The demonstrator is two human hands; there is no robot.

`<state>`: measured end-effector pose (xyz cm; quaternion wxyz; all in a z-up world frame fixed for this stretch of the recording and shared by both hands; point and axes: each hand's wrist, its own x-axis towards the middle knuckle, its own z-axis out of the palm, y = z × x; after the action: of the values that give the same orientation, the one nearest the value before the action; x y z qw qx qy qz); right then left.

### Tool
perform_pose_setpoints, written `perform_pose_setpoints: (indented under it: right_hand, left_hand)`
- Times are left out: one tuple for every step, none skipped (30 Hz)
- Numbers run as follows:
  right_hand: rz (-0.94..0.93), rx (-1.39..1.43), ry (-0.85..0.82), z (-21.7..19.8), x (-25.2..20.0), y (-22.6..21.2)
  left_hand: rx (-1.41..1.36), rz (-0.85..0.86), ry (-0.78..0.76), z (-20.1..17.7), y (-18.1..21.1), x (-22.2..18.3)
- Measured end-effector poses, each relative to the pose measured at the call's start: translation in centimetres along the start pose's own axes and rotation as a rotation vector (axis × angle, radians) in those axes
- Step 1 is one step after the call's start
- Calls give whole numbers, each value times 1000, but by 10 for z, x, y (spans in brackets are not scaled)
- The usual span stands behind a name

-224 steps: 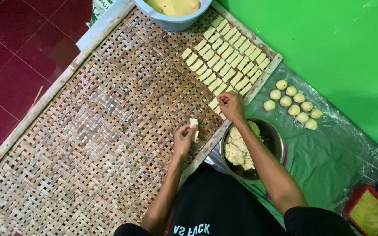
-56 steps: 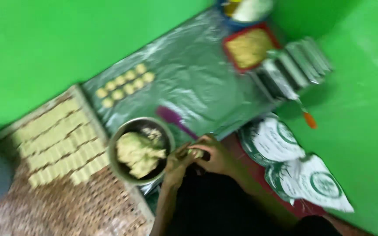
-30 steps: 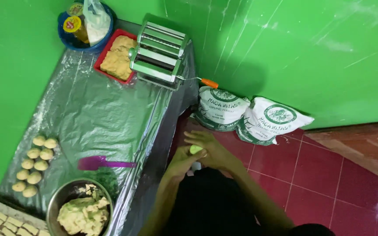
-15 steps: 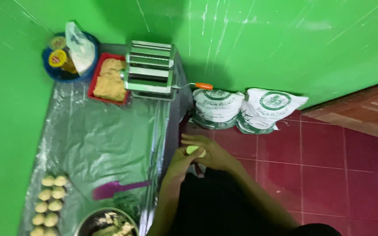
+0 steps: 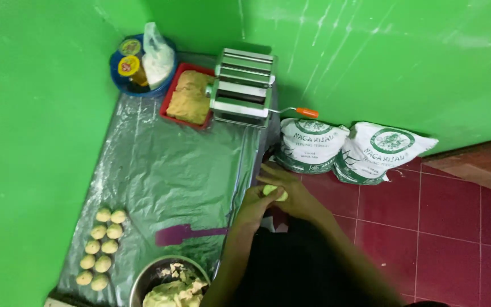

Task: Preparing and shaping dough into strips using a manual pasta machine and arranging them on a tray.

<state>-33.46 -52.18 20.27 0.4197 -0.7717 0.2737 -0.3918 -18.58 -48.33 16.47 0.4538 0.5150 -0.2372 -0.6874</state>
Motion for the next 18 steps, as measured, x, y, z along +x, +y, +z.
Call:
perform_pose_setpoints:
  right_hand:
    - [-3, 2, -7, 0, 5, -1]
    - [-73, 0, 20, 0, 10, -3]
    - [-140, -2, 49, 0, 13, -4]
    - [-139, 0, 43, 0, 17, -8]
    - [-152, 4, 54, 1, 21, -12]
    - [-166, 9, 66, 1, 24, -15]
    - [-161, 14, 56, 5, 21, -10]
    - [-124, 11, 17, 9, 19, -5]
    - [-94, 5, -22, 11, 19, 0]
    - [-96, 8, -34, 9, 20, 1]
    - [-61, 16, -65, 9, 19, 2]
    - [-27, 25, -96, 10, 17, 3]
    - [-26, 30, -105, 12, 17, 9]
    - [-40, 51, -117, 15, 17, 15]
    - [-55, 69, -128, 15, 17, 21]
    - [-55, 70, -135, 13, 17, 17]
    - [-42, 78, -167, 11, 18, 14]
    - [-30, 86, -198, 9, 20, 11]
  left_hand:
    - [-5, 3, 6, 0, 5, -3]
    - [8, 17, 5, 0, 9, -6]
    - [20, 28, 3, 1, 13, -10]
    - [16, 28, 8, -1, 13, -8]
    - [33, 50, 23, -3, 13, -8]
    - [51, 73, 39, -6, 14, -7]
    - [43, 68, 47, -4, 18, -13]
    - [9, 92, 40, -3, 22, -18]
    - [-25, 124, 32, -1, 29, -21]
    - [-33, 127, 41, 1, 32, -22]
    - [-47, 146, 29, 0, 34, -26]
    - [-61, 165, 18, 0, 36, -29]
    - [-66, 164, 26, -2, 37, -32]
    - [-61, 167, 34, -3, 39, -35]
    - [-56, 171, 38, -3, 41, -37]
    - [-61, 172, 43, -5, 40, -38]
    - [-56, 158, 36, -7, 40, -38]
    - [-51, 145, 29, -9, 40, -38]
